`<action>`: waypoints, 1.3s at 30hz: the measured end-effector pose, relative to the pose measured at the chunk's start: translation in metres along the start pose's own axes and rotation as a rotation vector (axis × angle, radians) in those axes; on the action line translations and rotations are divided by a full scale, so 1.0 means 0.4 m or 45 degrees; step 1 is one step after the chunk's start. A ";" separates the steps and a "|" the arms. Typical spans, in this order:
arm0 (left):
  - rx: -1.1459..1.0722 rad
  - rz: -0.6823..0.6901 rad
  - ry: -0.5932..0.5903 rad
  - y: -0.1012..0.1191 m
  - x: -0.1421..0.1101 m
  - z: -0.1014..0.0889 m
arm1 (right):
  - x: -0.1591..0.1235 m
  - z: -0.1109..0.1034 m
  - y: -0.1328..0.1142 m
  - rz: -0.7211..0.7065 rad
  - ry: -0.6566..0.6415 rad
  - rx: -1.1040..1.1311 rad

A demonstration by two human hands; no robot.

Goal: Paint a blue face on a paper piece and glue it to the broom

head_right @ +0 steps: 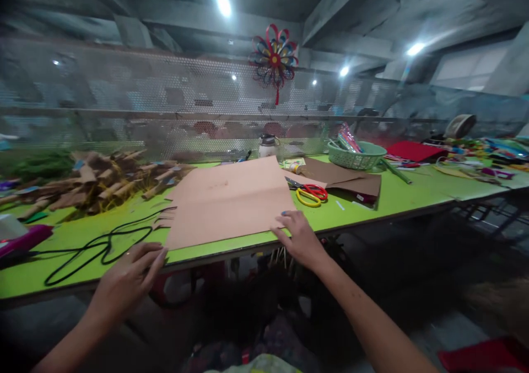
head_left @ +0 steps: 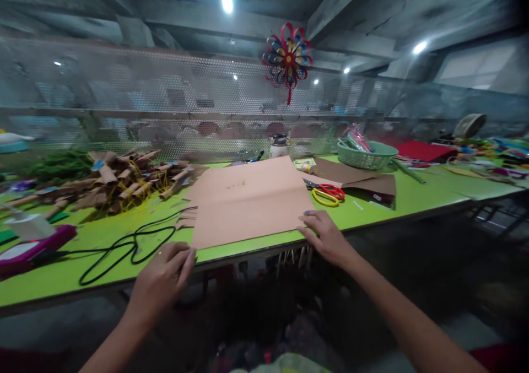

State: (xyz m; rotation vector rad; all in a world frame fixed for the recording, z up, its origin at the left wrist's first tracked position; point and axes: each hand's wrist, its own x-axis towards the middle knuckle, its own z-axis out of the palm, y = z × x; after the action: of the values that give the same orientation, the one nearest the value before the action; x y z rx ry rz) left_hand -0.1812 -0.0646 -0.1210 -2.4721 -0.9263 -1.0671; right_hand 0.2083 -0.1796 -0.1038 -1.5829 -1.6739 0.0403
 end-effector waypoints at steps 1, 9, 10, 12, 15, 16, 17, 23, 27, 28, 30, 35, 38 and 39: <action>-0.010 0.005 0.009 -0.001 0.001 0.000 | 0.017 -0.024 0.029 0.081 0.055 0.001; -0.043 -0.029 0.074 -0.016 -0.011 0.011 | 0.240 -0.078 0.161 0.678 -0.049 0.329; -0.043 -0.041 0.076 -0.018 -0.013 0.012 | 0.263 -0.068 0.160 0.725 -0.092 0.394; -0.054 -0.054 0.078 -0.018 -0.016 0.011 | 0.295 -0.046 0.154 0.791 -0.155 0.518; -0.131 -0.097 0.075 -0.009 -0.017 0.005 | 0.311 -0.025 0.147 0.836 -0.228 0.699; -0.168 -0.129 0.070 -0.005 -0.018 0.004 | 0.312 -0.021 0.147 0.843 -0.258 0.761; -0.200 -0.166 0.069 -0.001 -0.018 0.004 | 0.313 -0.019 0.146 0.847 -0.287 0.823; -0.288 -0.389 0.135 0.018 -0.004 -0.007 | 0.316 -0.025 0.127 0.765 -0.264 1.177; -0.385 -0.600 0.245 0.072 -0.006 -0.059 | 0.301 -0.041 0.086 0.678 -0.112 1.327; -0.438 -0.677 0.263 0.098 -0.011 -0.071 | 0.293 -0.045 0.073 0.662 -0.072 1.359; -0.848 -1.002 0.246 0.160 -0.025 -0.079 | 0.269 -0.052 0.044 0.642 0.020 1.416; -1.910 -1.528 0.091 0.312 -0.028 -0.020 | 0.141 -0.030 -0.049 0.673 0.268 1.512; -2.346 -1.593 0.131 0.363 0.002 0.008 | 0.020 0.012 -0.112 0.816 0.340 1.545; -2.382 -1.673 0.230 0.373 0.011 0.010 | -0.022 0.028 -0.130 0.892 0.353 1.570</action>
State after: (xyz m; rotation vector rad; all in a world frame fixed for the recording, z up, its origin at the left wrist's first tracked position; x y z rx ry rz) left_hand -0.0779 -0.1725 -0.1224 -1.9518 -2.1497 -3.8642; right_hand 0.1584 -0.1923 -0.0883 -1.0014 -0.5185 0.9597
